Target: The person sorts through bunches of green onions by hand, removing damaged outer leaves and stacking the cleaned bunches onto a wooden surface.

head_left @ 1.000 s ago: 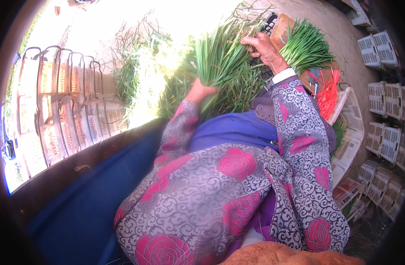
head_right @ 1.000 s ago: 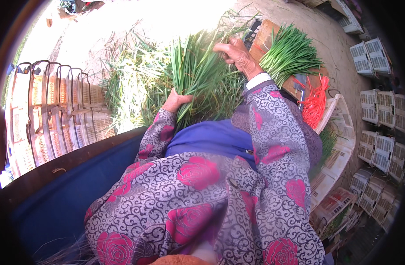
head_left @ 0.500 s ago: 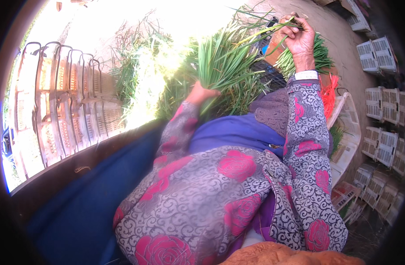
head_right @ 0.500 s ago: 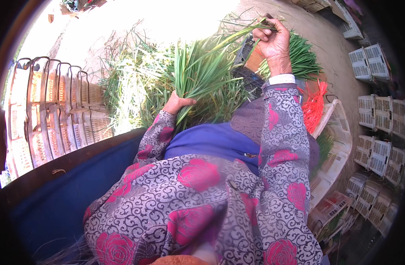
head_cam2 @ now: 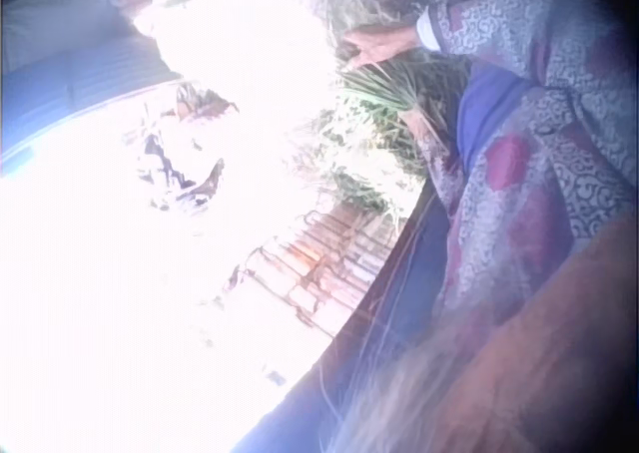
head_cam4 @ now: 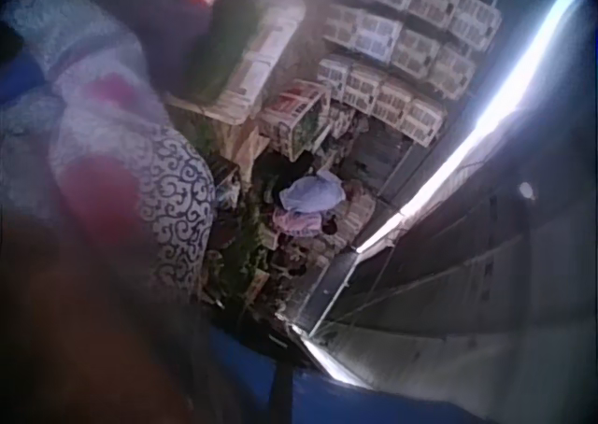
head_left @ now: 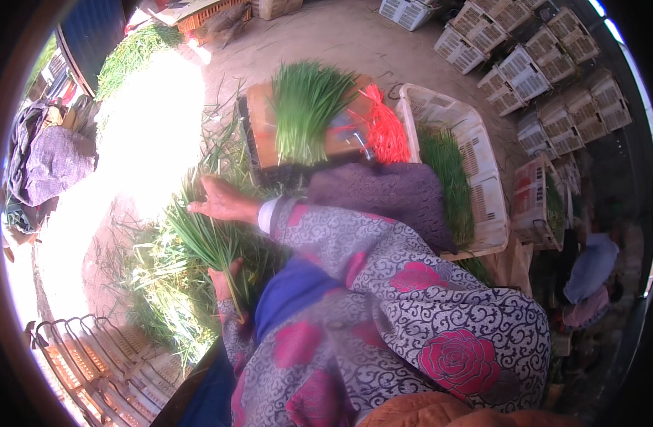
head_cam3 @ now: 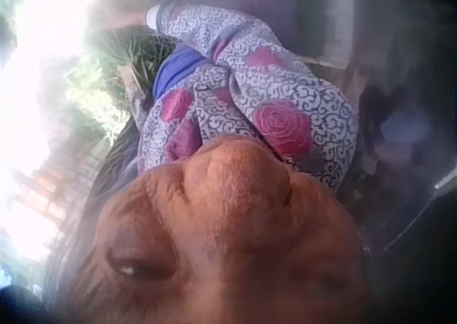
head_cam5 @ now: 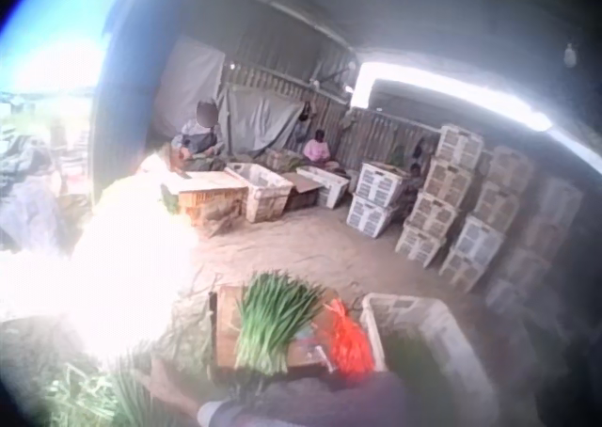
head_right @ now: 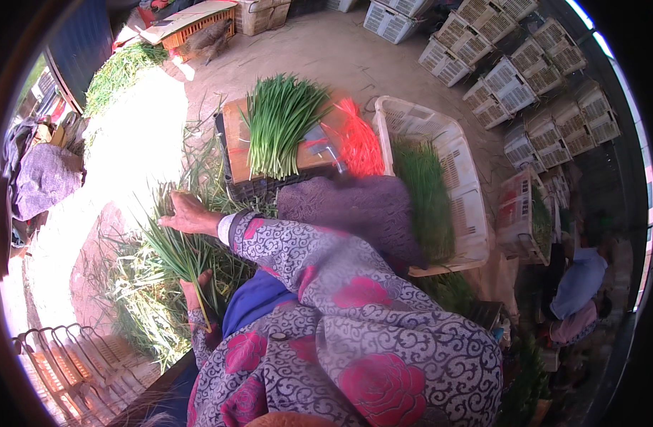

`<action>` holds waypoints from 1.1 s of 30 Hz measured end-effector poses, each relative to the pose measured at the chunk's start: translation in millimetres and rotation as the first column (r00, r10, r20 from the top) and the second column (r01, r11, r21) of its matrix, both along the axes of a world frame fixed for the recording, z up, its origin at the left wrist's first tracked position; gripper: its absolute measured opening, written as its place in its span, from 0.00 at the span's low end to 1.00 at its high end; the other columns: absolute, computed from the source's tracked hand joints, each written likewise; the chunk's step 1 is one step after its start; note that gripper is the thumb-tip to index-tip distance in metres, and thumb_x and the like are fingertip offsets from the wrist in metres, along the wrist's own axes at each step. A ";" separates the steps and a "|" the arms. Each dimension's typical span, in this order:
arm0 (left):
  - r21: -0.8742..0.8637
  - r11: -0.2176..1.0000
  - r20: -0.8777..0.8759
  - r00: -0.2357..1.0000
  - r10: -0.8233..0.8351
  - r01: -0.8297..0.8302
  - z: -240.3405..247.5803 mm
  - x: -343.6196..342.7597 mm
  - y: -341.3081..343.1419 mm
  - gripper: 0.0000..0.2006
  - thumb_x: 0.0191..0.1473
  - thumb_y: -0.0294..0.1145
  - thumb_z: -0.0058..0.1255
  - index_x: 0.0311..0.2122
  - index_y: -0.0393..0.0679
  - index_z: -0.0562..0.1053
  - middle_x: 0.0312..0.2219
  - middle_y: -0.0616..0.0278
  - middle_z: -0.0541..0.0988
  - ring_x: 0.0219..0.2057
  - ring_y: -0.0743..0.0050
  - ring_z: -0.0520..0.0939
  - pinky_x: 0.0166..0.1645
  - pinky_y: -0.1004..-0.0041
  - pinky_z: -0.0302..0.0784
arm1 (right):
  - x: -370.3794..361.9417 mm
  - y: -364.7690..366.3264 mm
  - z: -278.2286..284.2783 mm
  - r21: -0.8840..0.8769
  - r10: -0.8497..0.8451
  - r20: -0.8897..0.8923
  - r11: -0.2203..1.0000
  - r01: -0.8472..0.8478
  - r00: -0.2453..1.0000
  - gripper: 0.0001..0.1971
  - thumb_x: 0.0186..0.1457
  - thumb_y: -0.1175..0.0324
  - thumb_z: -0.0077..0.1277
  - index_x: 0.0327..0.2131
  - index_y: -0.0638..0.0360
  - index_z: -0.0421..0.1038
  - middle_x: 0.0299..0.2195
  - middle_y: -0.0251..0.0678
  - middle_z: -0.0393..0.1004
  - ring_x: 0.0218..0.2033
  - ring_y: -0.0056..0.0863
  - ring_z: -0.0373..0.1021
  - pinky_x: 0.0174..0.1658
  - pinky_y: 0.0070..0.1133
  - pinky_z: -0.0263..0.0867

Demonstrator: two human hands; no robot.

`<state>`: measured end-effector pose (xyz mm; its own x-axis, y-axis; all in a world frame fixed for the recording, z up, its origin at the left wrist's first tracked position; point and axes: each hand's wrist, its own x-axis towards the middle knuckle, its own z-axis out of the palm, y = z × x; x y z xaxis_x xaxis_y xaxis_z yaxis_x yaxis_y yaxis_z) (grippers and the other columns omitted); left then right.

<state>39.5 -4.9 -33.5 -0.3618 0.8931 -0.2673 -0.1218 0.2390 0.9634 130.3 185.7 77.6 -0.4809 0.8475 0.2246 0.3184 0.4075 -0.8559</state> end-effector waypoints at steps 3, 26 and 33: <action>-0.059 0.993 0.089 0.990 0.106 -0.101 1.7 -6.7 -17.4 0.17 0.42 0.24 0.62 0.41 0.39 0.76 0.31 0.67 0.80 0.28 0.77 0.78 0.34 0.74 0.73 | -12.2 0.8 -2.6 -0.169 0.158 -0.009 0.973 -0.157 0.987 0.23 0.48 0.56 0.64 0.30 0.70 0.71 0.24 0.46 0.75 0.26 0.36 0.74 0.33 0.32 0.71; -0.072 0.984 0.297 0.938 0.179 -0.165 -7.2 -1.6 -9.5 0.21 0.42 0.19 0.63 0.46 0.36 0.76 0.36 0.60 0.82 0.35 0.72 0.82 0.45 0.71 0.77 | 35.3 33.8 78.3 -0.413 0.204 -0.231 0.865 -0.286 0.951 0.17 0.59 0.55 0.57 0.38 0.61 0.73 0.24 0.24 0.68 0.23 0.09 0.59 0.22 0.13 0.54; 0.004 0.994 0.266 0.959 0.100 -0.105 23.2 5.7 -5.5 0.23 0.42 0.19 0.63 0.48 0.35 0.75 0.39 0.59 0.82 0.37 0.71 0.82 0.48 0.70 0.76 | -1.9 20.3 10.8 -0.237 0.355 0.109 0.916 -0.323 0.928 0.19 0.55 0.54 0.60 0.36 0.64 0.75 0.27 0.29 0.73 0.26 0.16 0.67 0.30 0.20 0.63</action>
<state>45.2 -10.4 -10.3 -0.3702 0.8602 -0.3506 -0.3963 0.1951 0.8972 128.4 205.9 88.5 -0.7615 0.6471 -0.0366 0.3216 0.3282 -0.8882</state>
